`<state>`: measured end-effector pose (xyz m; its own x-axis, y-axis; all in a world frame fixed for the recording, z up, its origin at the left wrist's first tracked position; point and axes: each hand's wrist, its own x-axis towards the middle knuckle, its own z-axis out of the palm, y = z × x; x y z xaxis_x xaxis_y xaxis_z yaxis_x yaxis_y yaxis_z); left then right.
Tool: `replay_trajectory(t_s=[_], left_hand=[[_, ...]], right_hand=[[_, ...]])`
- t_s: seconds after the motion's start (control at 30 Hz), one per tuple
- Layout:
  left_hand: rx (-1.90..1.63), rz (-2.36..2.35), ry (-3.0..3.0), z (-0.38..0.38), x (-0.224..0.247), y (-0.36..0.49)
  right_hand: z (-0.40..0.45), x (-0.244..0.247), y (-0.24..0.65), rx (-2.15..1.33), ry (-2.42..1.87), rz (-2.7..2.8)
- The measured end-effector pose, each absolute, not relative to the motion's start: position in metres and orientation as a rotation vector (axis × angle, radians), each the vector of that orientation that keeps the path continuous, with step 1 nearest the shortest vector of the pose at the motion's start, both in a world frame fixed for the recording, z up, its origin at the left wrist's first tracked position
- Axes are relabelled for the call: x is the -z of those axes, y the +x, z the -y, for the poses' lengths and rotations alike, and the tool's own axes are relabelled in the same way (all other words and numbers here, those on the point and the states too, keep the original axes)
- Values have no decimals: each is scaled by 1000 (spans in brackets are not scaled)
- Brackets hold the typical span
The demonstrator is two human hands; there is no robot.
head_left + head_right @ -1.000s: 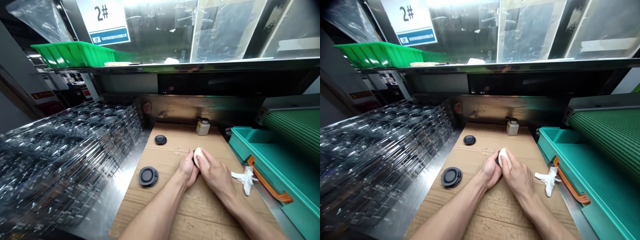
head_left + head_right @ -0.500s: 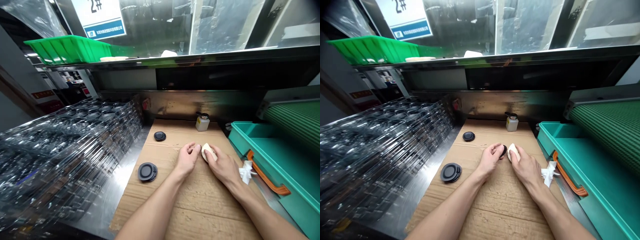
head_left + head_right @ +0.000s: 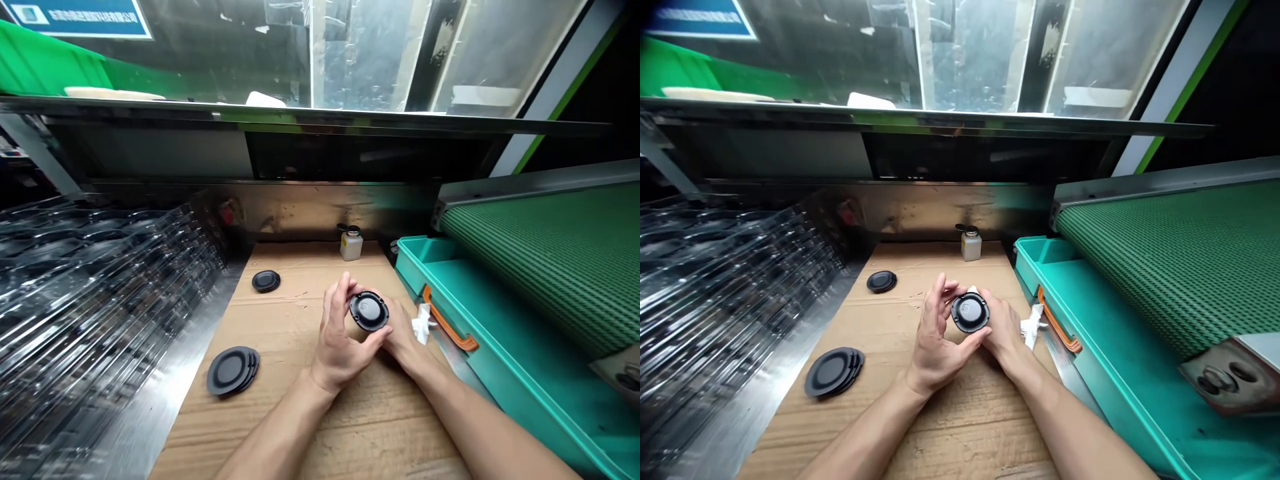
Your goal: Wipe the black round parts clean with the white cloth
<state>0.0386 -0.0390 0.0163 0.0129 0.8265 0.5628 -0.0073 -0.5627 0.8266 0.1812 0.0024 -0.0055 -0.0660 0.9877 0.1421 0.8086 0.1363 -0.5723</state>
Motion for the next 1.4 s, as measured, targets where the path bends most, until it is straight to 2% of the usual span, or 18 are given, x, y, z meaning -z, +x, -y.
replay_trajectory(t_s=[0.27, 0.73, 0.83, 1.03, 1.2, 1.4], left_hand=[[-1740, -853, 2004, 35, -12, 39], [-1699, -874, 2081, 32, -16, 34], [-1551, -933, 2220, 25, -19, 22], [-820, -1891, 2209, 8, 1, -8], [-627, -1795, 2223, 12, 4, -16], [-624, -1757, 2174, 9, -16, -26]], right_hand=[[-7, 11, 183, -476, -1662, 1936], [-1, -2, 179, -451, -1824, 2000], [-1, -2, 175, -383, -1940, 1975], [-2, 4, 170, -284, -2014, 1935], [-4, 6, 171, -284, -2012, 1940], [-5, 6, 170, -311, -2015, 1942]])
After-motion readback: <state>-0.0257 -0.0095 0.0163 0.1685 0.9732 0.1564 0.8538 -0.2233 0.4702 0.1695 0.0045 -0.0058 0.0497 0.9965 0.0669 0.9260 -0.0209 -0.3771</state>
